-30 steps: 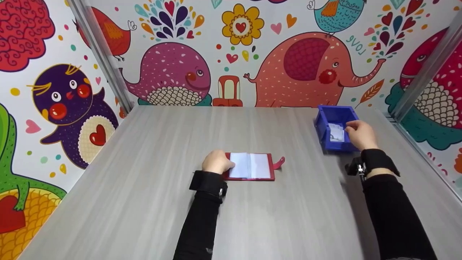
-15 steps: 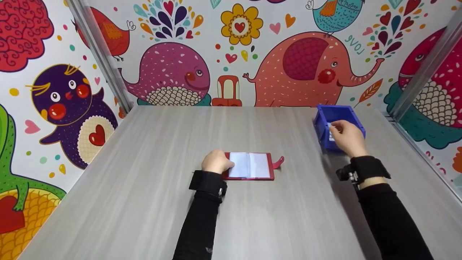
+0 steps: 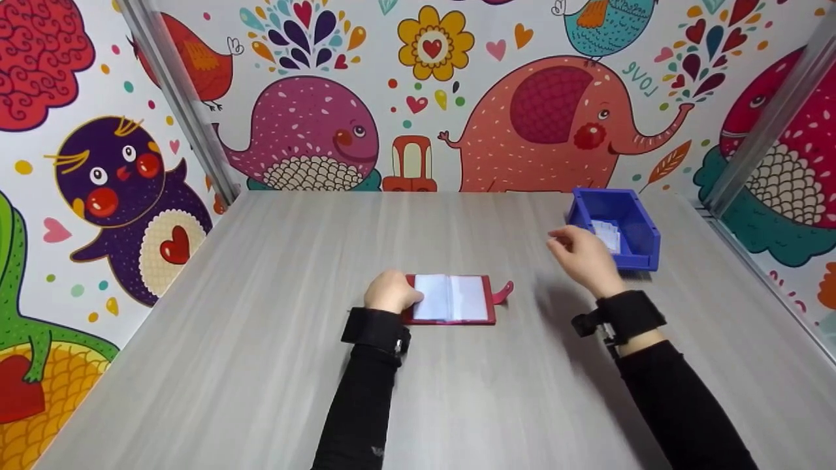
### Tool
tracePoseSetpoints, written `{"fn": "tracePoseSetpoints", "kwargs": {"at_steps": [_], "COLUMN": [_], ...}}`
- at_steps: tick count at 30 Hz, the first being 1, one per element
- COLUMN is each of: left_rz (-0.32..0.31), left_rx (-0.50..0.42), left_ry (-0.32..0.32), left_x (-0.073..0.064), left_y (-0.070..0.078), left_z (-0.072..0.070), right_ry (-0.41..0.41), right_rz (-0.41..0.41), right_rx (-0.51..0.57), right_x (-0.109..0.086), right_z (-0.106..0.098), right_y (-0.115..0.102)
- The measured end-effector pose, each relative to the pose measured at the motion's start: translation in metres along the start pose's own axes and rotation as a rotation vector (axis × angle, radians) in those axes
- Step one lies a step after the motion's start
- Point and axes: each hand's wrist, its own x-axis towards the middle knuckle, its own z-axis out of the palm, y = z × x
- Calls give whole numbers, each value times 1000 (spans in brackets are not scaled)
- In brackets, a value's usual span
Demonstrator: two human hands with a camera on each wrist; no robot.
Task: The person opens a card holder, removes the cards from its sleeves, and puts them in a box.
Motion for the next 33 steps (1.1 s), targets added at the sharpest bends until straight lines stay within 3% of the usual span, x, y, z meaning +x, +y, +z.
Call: {"fn": "tracePoseSetpoints", "kwargs": {"at_steps": [9,16,23,33], "left_rz": [9,2,2,0], "left_rx": [0,-1,-1,14], "left_ry": [12,11,12,4], "left_x": [1,1,0,2], "left_y": [-2,-1,-1,0], "left_z": [0,0,0,1], "right_ry": [-34,-110,-209,-270], "right_rz": [-76,-179,-225,-340], "right_rx": [-6,-3,-83,-268], "right_x": [-2,-6,-8,-9], "right_z": [33,59,79,92], "right_y": [-15,-27,-35,-37]}}
